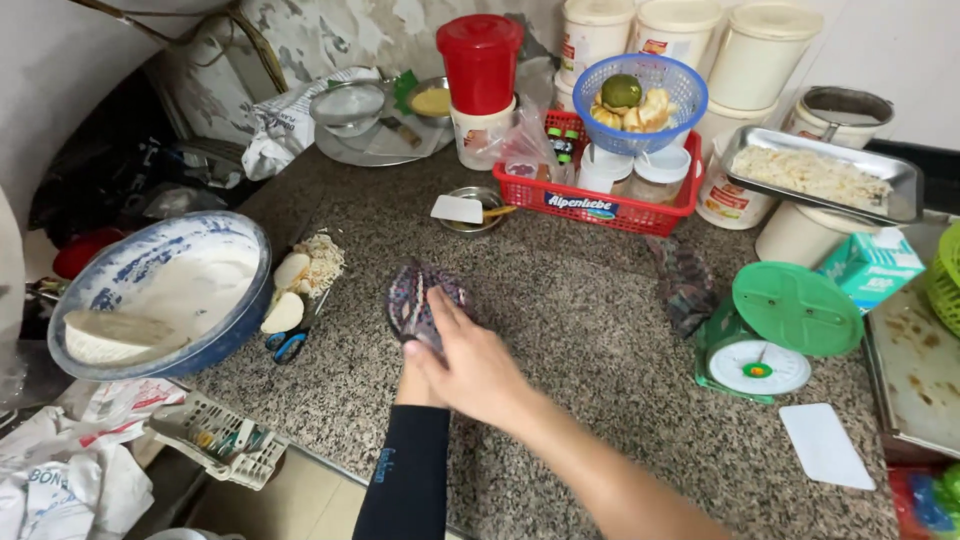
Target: Sifting flour from large bags into a bowl using a hand sieve.
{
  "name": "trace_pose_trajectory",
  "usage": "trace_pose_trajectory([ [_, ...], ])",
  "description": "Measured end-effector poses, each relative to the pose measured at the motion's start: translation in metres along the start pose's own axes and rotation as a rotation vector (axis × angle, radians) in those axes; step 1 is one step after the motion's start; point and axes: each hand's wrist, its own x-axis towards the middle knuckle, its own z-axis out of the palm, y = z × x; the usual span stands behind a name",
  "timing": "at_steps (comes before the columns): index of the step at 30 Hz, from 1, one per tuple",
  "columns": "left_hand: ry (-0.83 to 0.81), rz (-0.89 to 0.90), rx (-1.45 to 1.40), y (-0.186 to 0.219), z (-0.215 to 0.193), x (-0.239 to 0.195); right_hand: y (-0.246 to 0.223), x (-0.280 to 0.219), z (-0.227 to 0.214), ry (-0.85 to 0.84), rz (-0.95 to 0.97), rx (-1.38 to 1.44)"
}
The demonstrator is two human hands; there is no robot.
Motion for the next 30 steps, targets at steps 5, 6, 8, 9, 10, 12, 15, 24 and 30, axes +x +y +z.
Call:
trace_pose_trajectory([
  [5,0.114,0.031,0.177,0.01,-0.001,-0.019,0.056,-0.014,-0.039,-0.238,0.33,0.503],
  [6,0.136,0.043,0.209,0.019,0.011,-0.027,0.077,-0.013,-0.048,-0.38,0.525,0.73],
  [8,0.052,0.489,0.658,0.059,0.063,-0.076,0.099,-0.005,-0.033,-0.393,0.583,1.028],
  [9,-0.061,0.94,1.093,0.079,0.091,-0.098,0.11,0.0,-0.028,-0.397,0.636,1.318],
  [10,-0.059,0.939,1.096,0.063,0.088,-0.09,0.093,-0.009,-0.038,-0.401,0.634,1.318],
  [12,-0.129,0.795,1.298,0.032,0.083,-0.073,0.06,-0.024,-0.058,-0.266,0.722,1.791],
  [15,-0.112,0.088,1.492,0.045,0.106,-0.056,0.087,-0.037,-0.018,-0.176,0.55,1.991],
  [24,0.061,0.022,0.93,-0.075,0.085,-0.013,0.074,-0.089,-0.057,-0.087,0.723,1.815],
  [30,-0.138,0.62,1.318,-0.059,0.144,-0.104,0.217,-0.077,0.01,0.143,0.845,1.514],
])
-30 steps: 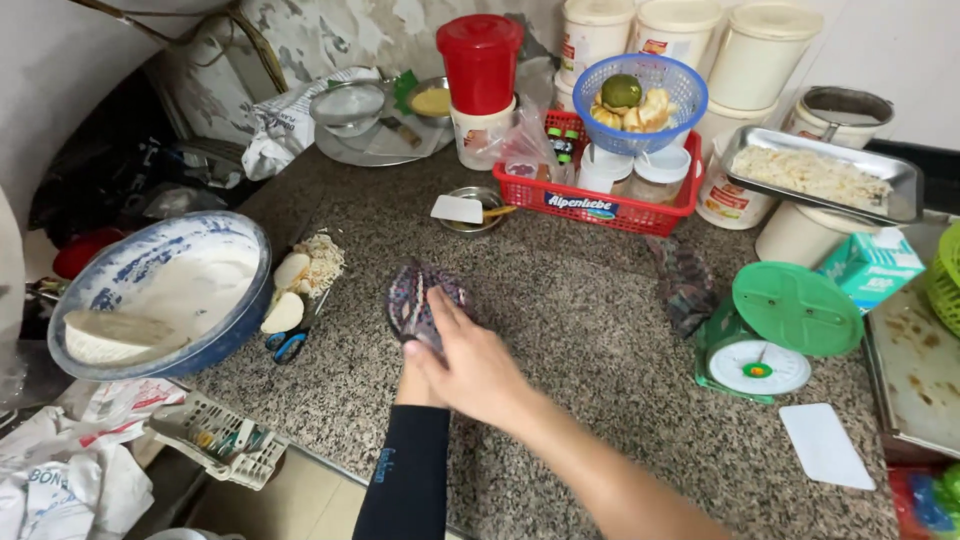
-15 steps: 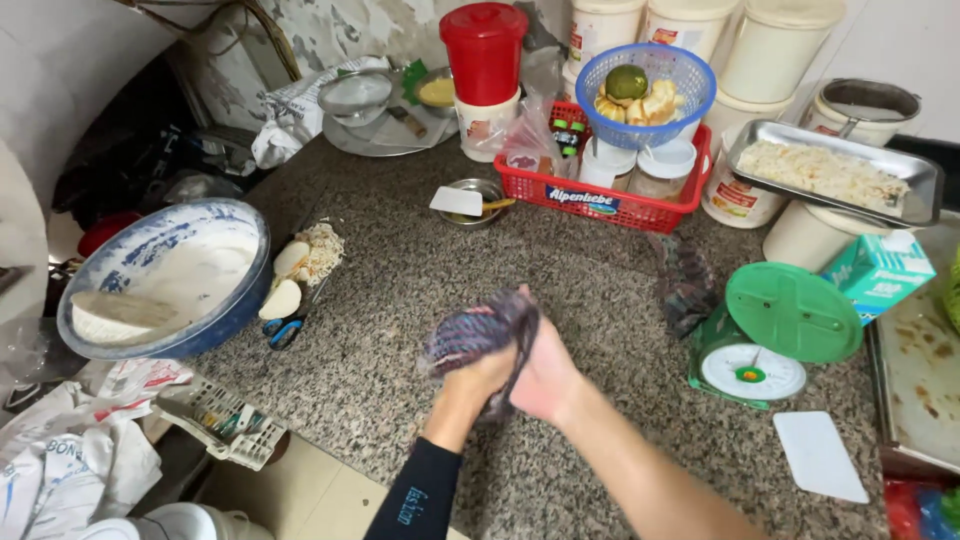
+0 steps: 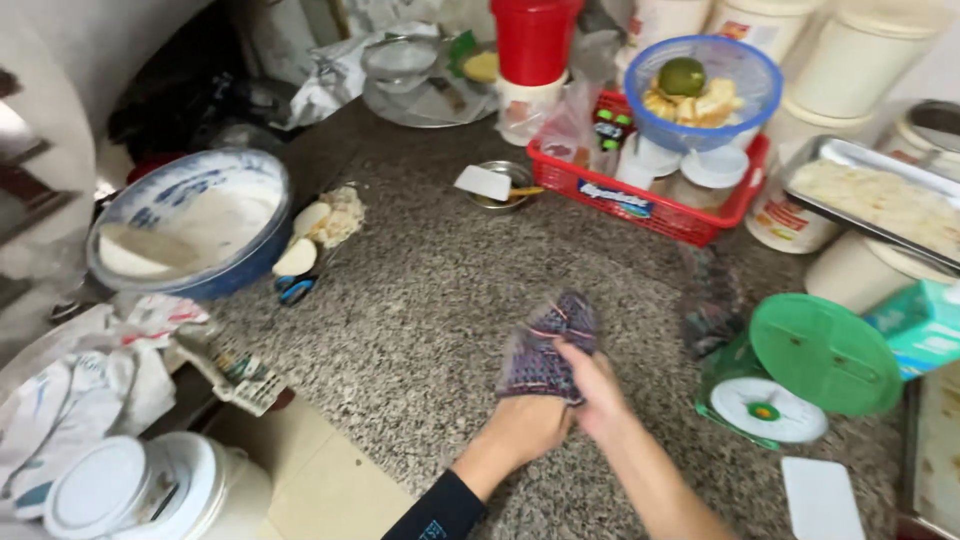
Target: Sifting flour from large bags into a bowl using a hand sieve.
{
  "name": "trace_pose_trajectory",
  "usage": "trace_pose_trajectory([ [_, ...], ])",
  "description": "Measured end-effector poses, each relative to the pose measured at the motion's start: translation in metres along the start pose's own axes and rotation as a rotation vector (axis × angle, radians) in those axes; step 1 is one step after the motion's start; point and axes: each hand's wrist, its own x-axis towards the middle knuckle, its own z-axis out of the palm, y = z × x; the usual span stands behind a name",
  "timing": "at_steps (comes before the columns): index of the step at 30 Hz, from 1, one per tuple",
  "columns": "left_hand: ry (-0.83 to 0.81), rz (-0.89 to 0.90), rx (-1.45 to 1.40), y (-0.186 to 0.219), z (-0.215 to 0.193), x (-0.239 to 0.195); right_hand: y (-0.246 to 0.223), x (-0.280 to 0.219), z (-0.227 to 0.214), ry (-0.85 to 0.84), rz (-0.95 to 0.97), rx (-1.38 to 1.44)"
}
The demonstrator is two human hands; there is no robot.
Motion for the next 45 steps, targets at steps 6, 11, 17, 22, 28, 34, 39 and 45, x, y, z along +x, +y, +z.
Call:
trace_pose_trajectory([
  [6,-0.424,-0.361,-0.427,-0.01,-0.071,-0.002,-0.004,0.037,-0.011,0.275,-0.153,-0.357],
  [11,-0.235,-0.317,-0.402,-0.109,-0.072,-0.031,-0.086,0.09,-0.033,0.3,-0.121,-0.252],
  [17,-0.134,-0.644,-0.455,-0.235,-0.094,-0.053,-0.162,0.095,0.028,0.226,-0.064,-0.216],
  [22,-0.002,-0.686,-0.226,-0.356,-0.092,-0.1,-0.096,0.123,0.091,0.146,0.012,-0.445],
  [28,0.086,-0.844,0.082,-0.423,-0.121,-0.116,-0.014,0.155,0.17,0.009,0.144,-0.787],
  [34,-0.004,-0.81,0.34,-0.453,-0.085,-0.161,0.048,0.192,0.192,-0.002,0.262,-0.933],
  [39,-0.105,-0.752,0.29,-0.428,-0.093,-0.155,0.059,0.198,0.217,-0.072,0.28,-0.933],
  [45,0.343,-0.911,-0.032,-0.421,-0.115,-0.17,0.044,0.187,0.235,-0.15,0.229,-0.927],
])
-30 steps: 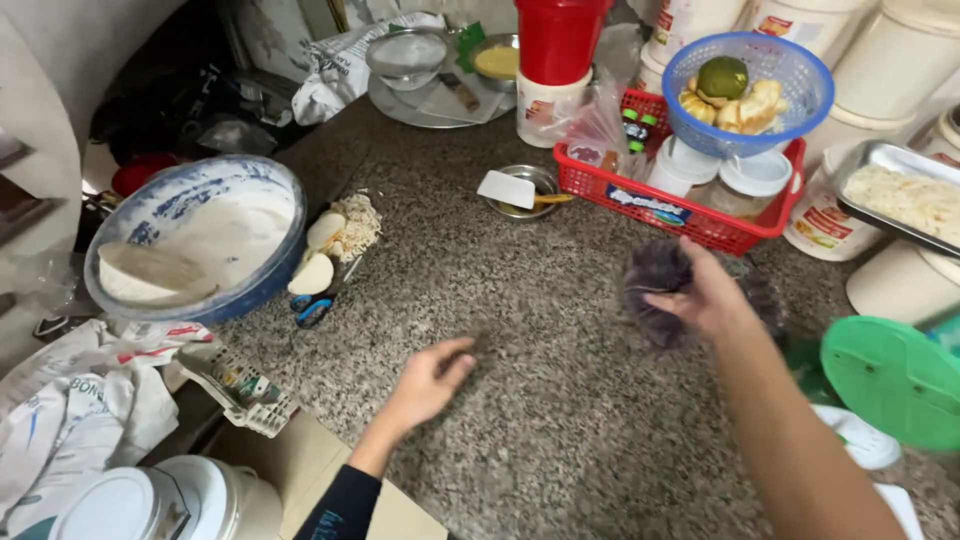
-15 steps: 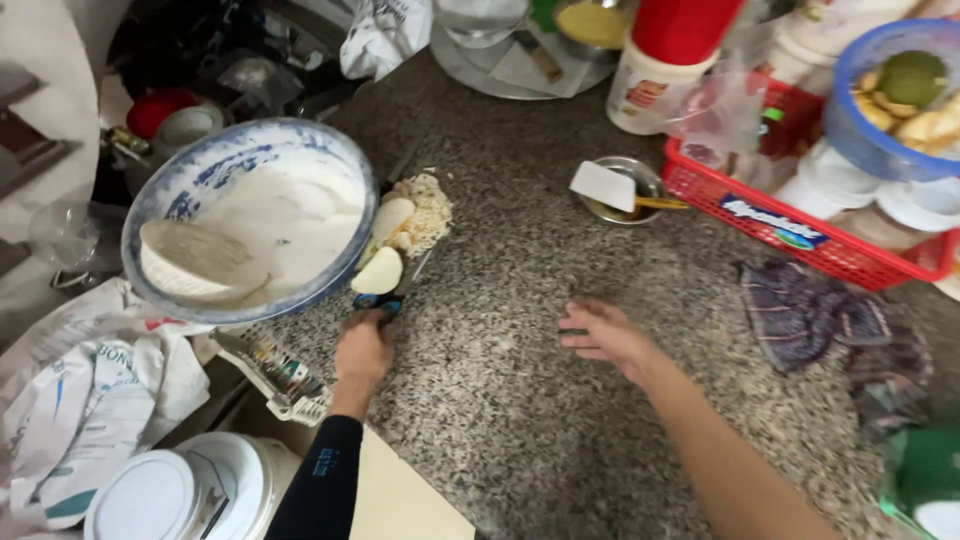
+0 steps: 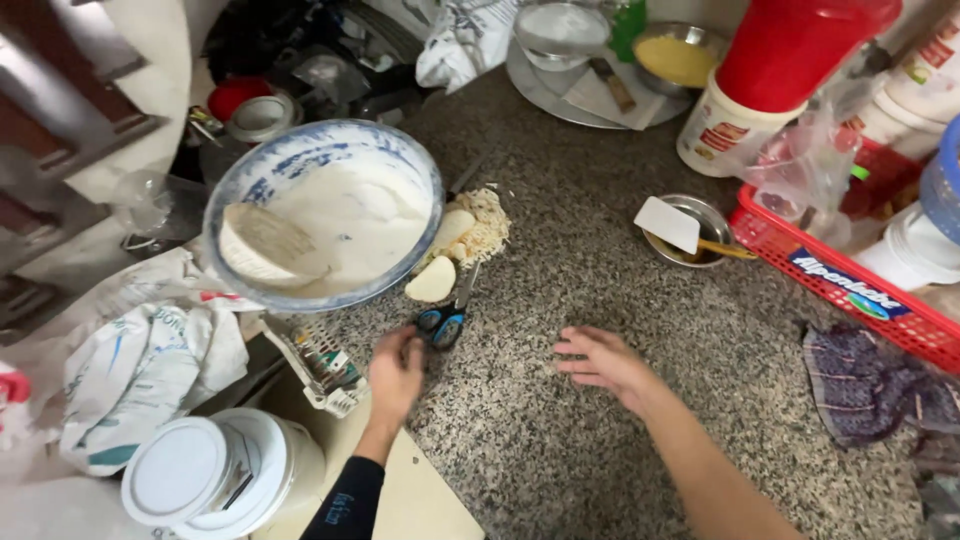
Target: Sifting flour from large bags into a bowl using a hand sieve.
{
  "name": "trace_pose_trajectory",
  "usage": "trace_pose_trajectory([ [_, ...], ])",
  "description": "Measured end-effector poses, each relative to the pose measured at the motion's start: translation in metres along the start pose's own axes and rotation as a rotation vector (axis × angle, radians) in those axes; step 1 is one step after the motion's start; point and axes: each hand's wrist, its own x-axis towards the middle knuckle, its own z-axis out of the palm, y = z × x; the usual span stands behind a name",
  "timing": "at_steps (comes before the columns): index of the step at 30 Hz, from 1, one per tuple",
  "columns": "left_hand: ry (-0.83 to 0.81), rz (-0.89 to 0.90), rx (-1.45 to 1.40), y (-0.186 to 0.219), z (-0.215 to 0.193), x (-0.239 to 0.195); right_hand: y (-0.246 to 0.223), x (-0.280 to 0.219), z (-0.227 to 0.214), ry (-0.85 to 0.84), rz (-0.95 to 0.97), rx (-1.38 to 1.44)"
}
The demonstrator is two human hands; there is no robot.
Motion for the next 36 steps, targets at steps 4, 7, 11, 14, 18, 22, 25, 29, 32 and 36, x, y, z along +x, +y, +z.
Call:
trace_pose_trajectory([
  [4,0.137,-0.394,-0.271,-0.05,-0.017,0.032,0.0,-0.009,-0.006,-0.02,-0.04,0.053],
  [7,0.289,-0.615,-0.834,-0.053,-0.041,0.047,0.001,-0.023,-0.003,-0.012,-0.024,0.093],
  [11,0.236,-0.731,-0.951,-0.037,-0.062,0.062,-0.007,-0.04,0.001,-0.052,-0.064,0.135],
  [14,0.279,-0.708,-0.85,-0.074,-0.052,0.06,-0.013,-0.046,0.005,-0.077,-0.079,0.173],
  [18,0.515,-0.482,-0.421,-0.096,-0.077,0.077,-0.026,-0.047,0.014,-0.071,-0.097,0.204],
  [22,0.54,-0.315,0.097,-0.118,-0.112,0.108,-0.031,-0.026,0.02,-0.089,-0.097,0.204],
  [25,0.62,-0.211,0.286,-0.059,-0.147,0.127,-0.055,-0.012,0.036,-0.096,-0.115,0.234],
  [29,0.506,0.07,0.23,-0.01,-0.163,0.177,-0.104,0.006,0.06,-0.041,-0.134,0.175],
  [32,0.35,0.237,0.193,-0.006,-0.158,0.232,-0.13,0.027,0.064,0.011,-0.175,0.15],
  [36,0.095,0.453,0.168,0.001,-0.136,0.292,-0.145,0.034,0.056,0.082,-0.233,0.198],
])
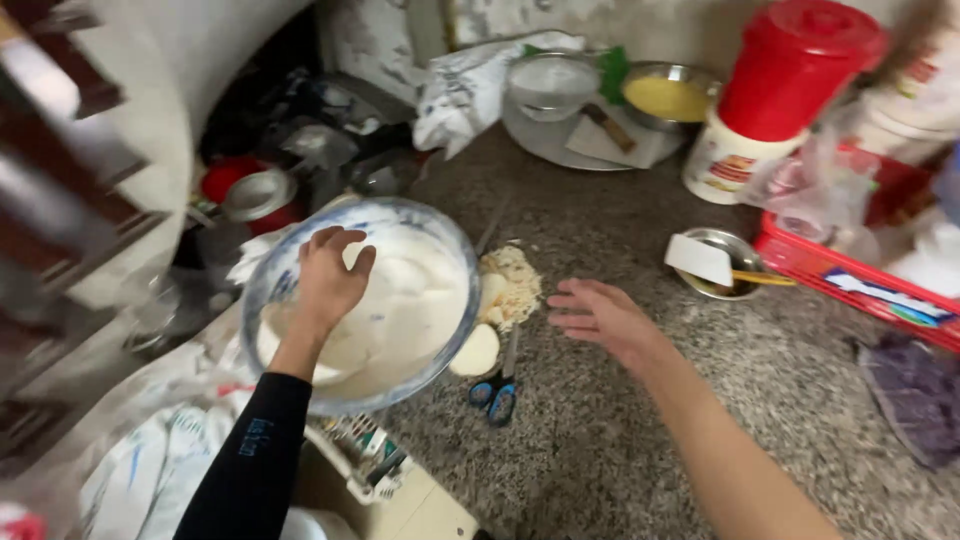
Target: Sifting flour from large bags into a bowl using a hand sieve.
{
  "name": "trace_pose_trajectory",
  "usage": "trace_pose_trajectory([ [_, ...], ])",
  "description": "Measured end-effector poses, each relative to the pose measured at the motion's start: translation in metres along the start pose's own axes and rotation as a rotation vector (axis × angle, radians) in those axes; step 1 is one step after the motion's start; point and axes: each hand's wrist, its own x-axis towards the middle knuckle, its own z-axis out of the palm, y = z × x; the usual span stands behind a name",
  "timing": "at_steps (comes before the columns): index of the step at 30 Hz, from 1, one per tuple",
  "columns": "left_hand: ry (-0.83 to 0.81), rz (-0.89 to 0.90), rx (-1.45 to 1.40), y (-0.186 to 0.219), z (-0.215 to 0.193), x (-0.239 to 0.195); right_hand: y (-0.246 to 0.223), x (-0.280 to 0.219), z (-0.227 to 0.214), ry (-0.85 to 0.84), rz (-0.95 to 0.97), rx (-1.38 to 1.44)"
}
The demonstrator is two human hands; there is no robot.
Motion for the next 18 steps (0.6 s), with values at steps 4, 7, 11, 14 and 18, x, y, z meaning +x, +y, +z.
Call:
trace_pose_trajectory([
  [4,-0.058,0.02,-0.063,0.031,0.027,0.049,-0.009,0.005,-0.028,0.095,0.02,0.023],
  [7,-0.153,0.047,-0.143,0.056,0.053,0.075,-0.017,0.006,-0.057,0.164,0.038,0.06],
  [11,-0.173,0.121,-0.14,0.092,0.077,0.102,-0.024,0.019,-0.11,0.206,-0.041,0.093],
  [14,-0.332,-0.029,-0.187,0.109,0.094,0.129,-0.046,0.026,-0.126,0.213,-0.081,0.064],
  [18,-0.479,-0.16,-0.247,0.105,0.152,0.177,-0.067,0.04,-0.13,0.267,-0.035,0.057],
])
